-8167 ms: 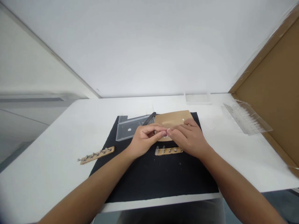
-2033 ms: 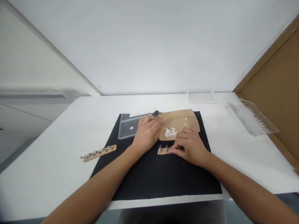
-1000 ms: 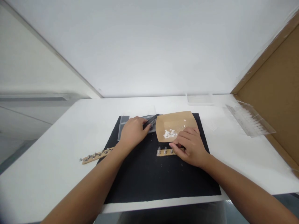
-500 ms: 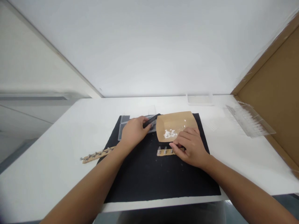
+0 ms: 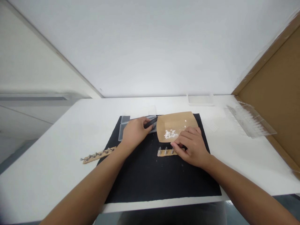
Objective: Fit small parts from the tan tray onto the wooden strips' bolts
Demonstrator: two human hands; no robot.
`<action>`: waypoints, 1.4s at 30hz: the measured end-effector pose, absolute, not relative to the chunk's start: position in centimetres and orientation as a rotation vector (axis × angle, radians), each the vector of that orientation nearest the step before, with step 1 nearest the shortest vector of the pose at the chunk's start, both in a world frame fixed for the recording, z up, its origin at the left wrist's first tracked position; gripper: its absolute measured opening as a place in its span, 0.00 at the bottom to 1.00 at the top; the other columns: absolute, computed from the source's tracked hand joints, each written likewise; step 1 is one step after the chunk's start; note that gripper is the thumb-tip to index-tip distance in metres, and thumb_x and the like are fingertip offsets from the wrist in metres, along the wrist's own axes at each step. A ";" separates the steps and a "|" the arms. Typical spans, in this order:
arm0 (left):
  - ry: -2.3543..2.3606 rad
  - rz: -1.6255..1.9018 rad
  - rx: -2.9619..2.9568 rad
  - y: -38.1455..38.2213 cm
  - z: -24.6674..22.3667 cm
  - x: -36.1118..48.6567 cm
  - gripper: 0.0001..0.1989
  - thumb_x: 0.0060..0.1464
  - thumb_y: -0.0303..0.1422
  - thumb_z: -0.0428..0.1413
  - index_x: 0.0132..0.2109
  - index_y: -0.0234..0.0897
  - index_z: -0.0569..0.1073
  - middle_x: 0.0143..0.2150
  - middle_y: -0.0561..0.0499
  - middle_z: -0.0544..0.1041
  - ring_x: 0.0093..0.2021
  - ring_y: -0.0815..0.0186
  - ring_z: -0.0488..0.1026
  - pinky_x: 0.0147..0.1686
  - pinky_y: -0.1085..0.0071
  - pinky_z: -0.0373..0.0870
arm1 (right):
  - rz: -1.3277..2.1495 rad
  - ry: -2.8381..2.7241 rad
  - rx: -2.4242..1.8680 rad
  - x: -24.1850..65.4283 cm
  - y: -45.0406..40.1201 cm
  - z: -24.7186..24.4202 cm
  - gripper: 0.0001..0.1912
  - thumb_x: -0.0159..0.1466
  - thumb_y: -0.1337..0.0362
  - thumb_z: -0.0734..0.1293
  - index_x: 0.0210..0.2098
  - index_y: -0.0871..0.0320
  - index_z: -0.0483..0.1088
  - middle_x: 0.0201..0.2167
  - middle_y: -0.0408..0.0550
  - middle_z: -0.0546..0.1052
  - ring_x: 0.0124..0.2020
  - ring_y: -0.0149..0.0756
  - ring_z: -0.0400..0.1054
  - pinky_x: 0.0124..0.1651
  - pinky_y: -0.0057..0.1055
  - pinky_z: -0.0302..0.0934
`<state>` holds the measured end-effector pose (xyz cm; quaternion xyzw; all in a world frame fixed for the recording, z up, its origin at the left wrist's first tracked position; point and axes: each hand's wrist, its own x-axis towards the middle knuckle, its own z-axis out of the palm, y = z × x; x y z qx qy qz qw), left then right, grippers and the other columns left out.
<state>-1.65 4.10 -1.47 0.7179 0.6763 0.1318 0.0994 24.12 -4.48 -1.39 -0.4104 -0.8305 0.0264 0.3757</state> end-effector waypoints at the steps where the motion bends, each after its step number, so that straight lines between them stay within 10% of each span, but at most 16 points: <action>1: 2.001 0.398 2.123 4.1 -1.5 -1.7 0.09 0.62 0.37 0.61 0.47 0.40 0.81 0.46 0.44 0.86 0.48 0.48 0.81 0.41 0.60 0.75 | 0.067 -2.124 -1.061 24.2 -4.5 -1.4 0.16 0.72 0.64 0.68 0.28 0.55 0.66 0.25 0.40 0.72 0.34 0.37 0.63 0.43 0.41 0.49; 42: 1.747 1.004 1.792 4.5 -0.7 -2.1 0.13 0.57 0.42 0.63 0.42 0.38 0.84 0.39 0.47 0.87 0.39 0.58 0.83 0.43 0.64 0.77 | 0.062 -2.006 -1.133 25.2 -3.5 -1.2 0.15 0.71 0.66 0.68 0.27 0.54 0.65 0.25 0.42 0.73 0.32 0.37 0.64 0.42 0.40 0.54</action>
